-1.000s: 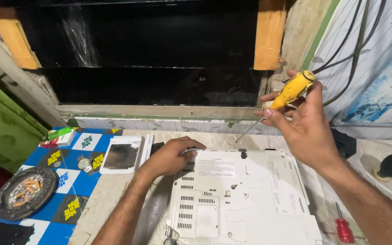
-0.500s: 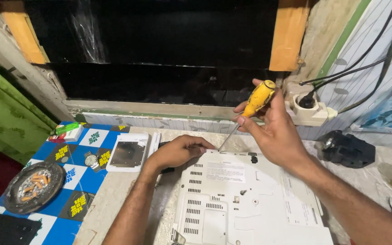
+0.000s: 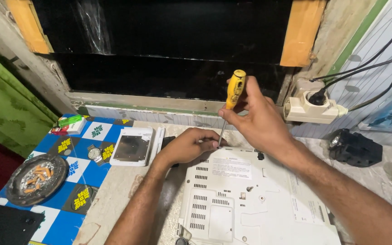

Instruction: Using a manual screwdriver to remove multiple screws from the bottom panel of a white projector on a repair bench.

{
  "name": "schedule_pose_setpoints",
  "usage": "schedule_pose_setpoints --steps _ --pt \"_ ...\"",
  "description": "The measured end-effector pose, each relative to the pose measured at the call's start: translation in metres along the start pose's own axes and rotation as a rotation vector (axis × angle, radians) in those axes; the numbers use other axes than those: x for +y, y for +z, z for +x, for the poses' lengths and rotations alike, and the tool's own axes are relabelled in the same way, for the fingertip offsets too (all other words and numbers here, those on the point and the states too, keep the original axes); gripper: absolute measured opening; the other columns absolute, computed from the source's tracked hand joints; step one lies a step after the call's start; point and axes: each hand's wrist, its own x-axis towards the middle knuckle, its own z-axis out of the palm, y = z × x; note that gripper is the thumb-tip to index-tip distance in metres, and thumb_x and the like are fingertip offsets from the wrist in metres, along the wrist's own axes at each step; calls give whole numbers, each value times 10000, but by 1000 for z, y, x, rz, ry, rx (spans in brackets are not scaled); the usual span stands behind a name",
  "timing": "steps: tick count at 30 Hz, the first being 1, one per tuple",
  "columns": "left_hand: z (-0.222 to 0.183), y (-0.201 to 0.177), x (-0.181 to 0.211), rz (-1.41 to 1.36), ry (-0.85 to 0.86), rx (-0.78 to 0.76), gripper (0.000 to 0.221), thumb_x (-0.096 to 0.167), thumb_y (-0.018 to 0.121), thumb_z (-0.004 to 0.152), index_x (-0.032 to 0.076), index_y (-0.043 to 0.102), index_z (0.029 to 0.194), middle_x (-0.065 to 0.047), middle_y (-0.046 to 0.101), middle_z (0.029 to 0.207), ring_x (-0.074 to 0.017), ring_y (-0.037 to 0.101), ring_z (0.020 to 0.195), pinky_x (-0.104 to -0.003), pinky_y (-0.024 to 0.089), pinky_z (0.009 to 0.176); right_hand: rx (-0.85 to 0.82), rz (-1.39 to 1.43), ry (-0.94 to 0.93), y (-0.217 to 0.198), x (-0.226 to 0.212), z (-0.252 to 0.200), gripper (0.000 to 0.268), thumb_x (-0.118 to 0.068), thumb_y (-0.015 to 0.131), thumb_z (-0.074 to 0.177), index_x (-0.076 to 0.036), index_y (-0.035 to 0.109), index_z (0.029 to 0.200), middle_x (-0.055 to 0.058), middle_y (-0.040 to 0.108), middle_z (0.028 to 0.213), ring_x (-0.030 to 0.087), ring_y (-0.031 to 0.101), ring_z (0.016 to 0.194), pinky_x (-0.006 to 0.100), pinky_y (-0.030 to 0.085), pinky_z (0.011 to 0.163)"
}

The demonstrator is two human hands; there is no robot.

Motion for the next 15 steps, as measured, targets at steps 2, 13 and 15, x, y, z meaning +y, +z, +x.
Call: schedule_pose_setpoints --steps 2,13,15 --pt "-1 3 8 50 35 17 150 231 598 1017 139 712 985 19 751 925 -119 655 848 -287 515 815 8 -62 -38 1 -3 3 402 -274 742 925 -137 471 1188 -11 791 1034 139 747 918 350 585 763" --pt "-9 13 6 231 86 152 116 201 655 975 132 746 994 -102 793 855 -321 759 873 -442 580 844 -184 197 -299 -5 22 20 461 14 779 838 57 590 1256 262 728 1033 369 746 953 519 635 824" --pt "-5 14 0 253 99 174 115 203 658 977 129 746 982 -103 790 845 -305 758 844 -426 579 830 -191 165 -255 -10 13 17 496 -7 762 857 45 548 1301 254 727 1015 372 762 922 522 634 821"
